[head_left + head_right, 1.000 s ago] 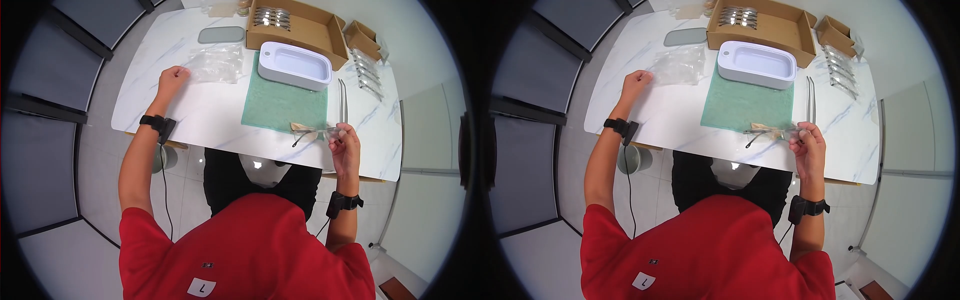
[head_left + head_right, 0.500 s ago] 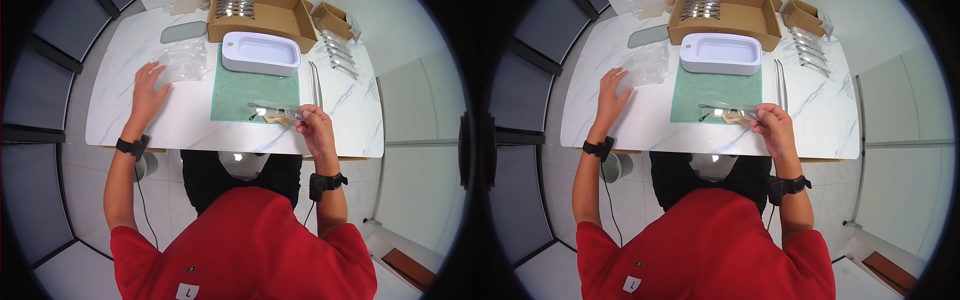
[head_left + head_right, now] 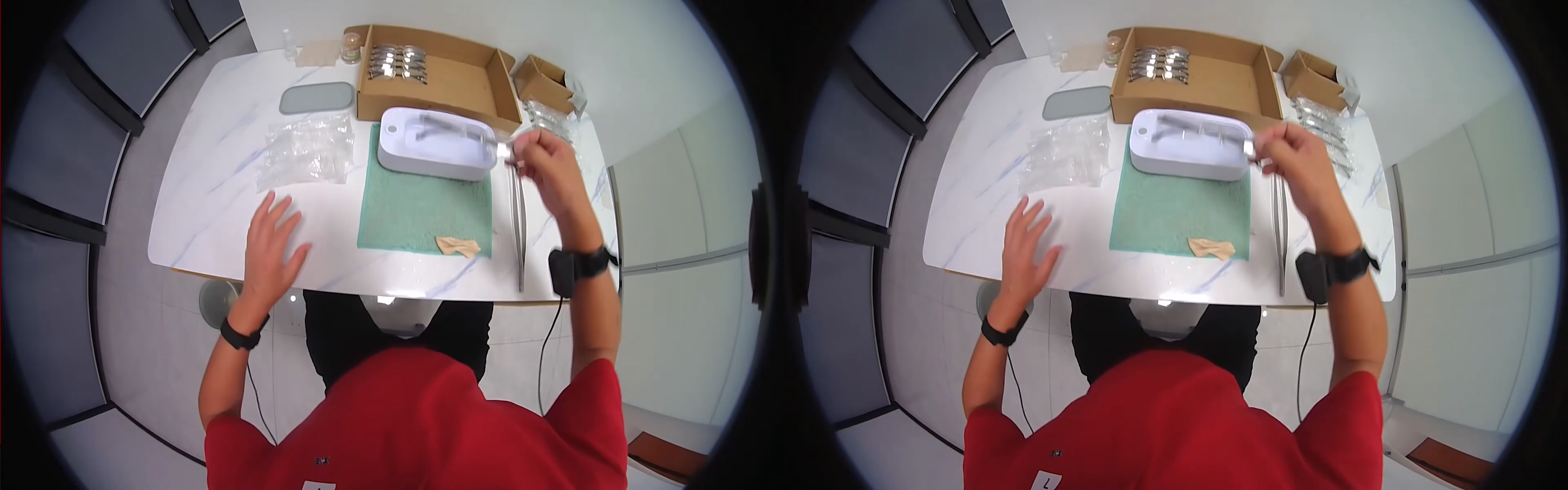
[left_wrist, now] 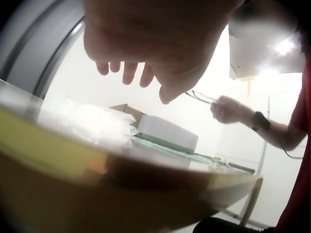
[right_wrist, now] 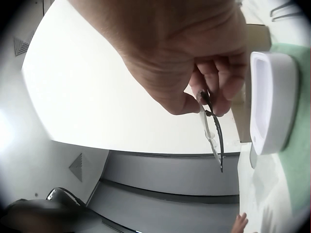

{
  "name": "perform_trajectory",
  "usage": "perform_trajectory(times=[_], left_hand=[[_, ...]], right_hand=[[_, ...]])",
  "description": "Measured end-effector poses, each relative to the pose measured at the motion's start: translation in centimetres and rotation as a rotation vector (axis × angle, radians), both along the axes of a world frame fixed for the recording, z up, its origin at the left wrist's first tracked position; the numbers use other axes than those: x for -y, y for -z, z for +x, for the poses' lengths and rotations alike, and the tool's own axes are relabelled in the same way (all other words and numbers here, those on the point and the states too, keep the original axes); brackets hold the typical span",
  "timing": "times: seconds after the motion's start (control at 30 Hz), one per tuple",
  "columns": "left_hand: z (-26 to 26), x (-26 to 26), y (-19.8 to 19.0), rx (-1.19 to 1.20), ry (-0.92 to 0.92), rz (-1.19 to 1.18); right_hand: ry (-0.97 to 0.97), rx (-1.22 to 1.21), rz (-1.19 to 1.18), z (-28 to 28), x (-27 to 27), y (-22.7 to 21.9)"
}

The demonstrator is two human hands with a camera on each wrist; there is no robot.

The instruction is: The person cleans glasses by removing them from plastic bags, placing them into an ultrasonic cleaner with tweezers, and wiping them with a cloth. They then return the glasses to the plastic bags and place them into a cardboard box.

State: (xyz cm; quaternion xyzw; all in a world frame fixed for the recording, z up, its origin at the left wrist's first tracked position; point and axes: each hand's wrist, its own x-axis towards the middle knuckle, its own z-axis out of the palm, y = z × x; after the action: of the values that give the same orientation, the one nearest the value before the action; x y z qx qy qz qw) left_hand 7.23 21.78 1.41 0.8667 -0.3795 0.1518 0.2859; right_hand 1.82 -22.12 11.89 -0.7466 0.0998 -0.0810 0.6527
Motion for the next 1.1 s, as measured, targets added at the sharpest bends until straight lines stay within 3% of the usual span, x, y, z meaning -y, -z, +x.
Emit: perform_trajectory(times=[0.17,0.43,0.63,1.1], left_hand=[[-0.9,-1.1,3.1,0.01,-0.091,-0.005],[-0.7,-1.1,4.0,0.001,-0.152,0.021],[-0.5,-1.1,4.2,0.025,-0.166,0.041],[-0.5,-1.0,4.2,0.039,-0.16,0.025]], right_hand=[[-0.093,-0.045,-0.172,12.2,2.8,-2.2],[-0.153,-0.328,-0.214,25.8,3.5,4.9],[-0.2,-0.414,-0.236,29.4,4.2,8.8],[-0.187,-0.367,-0.47,29.7,4.8,9.3]])
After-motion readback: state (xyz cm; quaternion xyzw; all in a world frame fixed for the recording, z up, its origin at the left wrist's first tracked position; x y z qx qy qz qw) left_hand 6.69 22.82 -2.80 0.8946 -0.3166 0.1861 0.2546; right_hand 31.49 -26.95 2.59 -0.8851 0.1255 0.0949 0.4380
